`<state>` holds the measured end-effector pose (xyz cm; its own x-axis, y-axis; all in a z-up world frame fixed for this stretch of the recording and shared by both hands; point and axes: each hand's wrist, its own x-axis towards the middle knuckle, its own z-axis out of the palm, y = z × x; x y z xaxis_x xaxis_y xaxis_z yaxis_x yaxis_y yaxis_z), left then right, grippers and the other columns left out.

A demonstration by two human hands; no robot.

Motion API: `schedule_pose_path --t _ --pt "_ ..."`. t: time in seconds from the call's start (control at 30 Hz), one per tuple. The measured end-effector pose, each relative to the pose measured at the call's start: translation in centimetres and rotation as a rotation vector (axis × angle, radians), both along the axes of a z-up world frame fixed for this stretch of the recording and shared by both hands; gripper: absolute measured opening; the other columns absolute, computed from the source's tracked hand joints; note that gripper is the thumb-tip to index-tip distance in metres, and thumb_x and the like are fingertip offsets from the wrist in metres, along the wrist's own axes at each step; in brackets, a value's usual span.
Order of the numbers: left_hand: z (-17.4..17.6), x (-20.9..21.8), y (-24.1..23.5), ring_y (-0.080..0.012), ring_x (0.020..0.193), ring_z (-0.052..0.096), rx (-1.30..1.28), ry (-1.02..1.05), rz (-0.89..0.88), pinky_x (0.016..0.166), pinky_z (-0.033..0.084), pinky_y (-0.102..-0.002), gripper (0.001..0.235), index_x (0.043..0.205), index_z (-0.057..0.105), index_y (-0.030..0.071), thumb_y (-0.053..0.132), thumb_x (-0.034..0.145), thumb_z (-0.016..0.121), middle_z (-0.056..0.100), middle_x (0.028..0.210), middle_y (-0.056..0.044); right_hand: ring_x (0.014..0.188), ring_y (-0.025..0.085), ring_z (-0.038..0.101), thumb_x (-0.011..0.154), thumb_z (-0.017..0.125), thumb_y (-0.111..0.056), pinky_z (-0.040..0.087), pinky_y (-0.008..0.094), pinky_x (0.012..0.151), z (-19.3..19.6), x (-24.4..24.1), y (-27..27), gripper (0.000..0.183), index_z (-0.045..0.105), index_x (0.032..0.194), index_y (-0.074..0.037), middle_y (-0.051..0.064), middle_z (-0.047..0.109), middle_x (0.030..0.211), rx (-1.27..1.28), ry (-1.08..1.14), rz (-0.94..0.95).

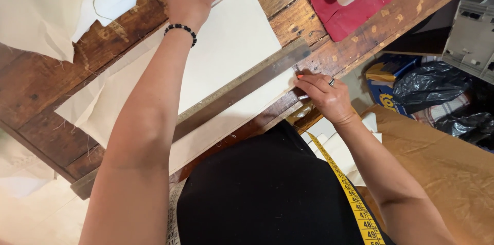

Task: Measuring and marking lines on fabric pieces using a ruler, pen, and measuring tape on a workbench.

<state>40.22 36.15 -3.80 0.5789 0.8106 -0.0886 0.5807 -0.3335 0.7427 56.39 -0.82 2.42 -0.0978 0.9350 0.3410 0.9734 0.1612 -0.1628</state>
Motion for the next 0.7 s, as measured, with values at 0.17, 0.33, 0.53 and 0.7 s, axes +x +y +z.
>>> schedule_pose_path --t 0.17,0.33,0.53,0.7 --pt "0.2 -1.0 -0.9 -0.0189 0.073 0.063 0.186 -0.126 -0.012 0.082 0.049 -0.042 0.023 0.088 0.064 0.020 0.003 0.080 0.078 0.066 0.078 0.006 0.103 0.015 0.070 0.105 0.072 -0.010 0.051 0.026 0.066 0.5 -0.3 -0.6 0.032 0.071 0.135 -0.019 -0.001 0.072 0.132 -0.065 -0.076 -0.032" --pt "1.2 -2.8 -3.4 -0.0368 0.094 0.055 0.526 -0.054 -0.102 0.078 0.043 -0.048 0.017 0.091 0.062 0.014 0.002 0.098 0.052 0.064 0.098 -0.005 0.102 0.018 0.068 0.100 0.080 -0.018 0.058 0.029 0.068 0.6 -0.7 -0.3 0.030 0.073 0.129 -0.017 -0.001 0.071 0.128 -0.034 -0.017 -0.036" --pt "-0.5 -5.5 -7.9 -0.0200 0.121 0.062 0.795 0.019 -0.289 0.102 0.043 -0.040 0.027 0.124 0.070 0.018 0.013 0.100 0.059 0.071 0.121 -0.002 0.104 0.020 0.073 0.099 0.068 -0.032 0.060 0.033 0.084 -0.5 0.2 3.8 0.020 0.078 0.114 -0.025 -0.006 0.075 0.112 -0.113 0.190 -0.205" --pt "0.1 -10.2 -11.1 -0.0259 0.145 0.045 0.519 0.081 -0.293 0.123 0.024 -0.054 0.042 0.143 0.058 0.016 0.009 0.102 0.057 0.058 0.149 -0.005 0.115 0.029 0.068 0.099 0.074 -0.024 0.055 0.044 0.094 2.1 -2.3 15.6 0.033 0.071 0.132 -0.026 0.002 0.067 0.128 -0.246 0.352 -0.107"
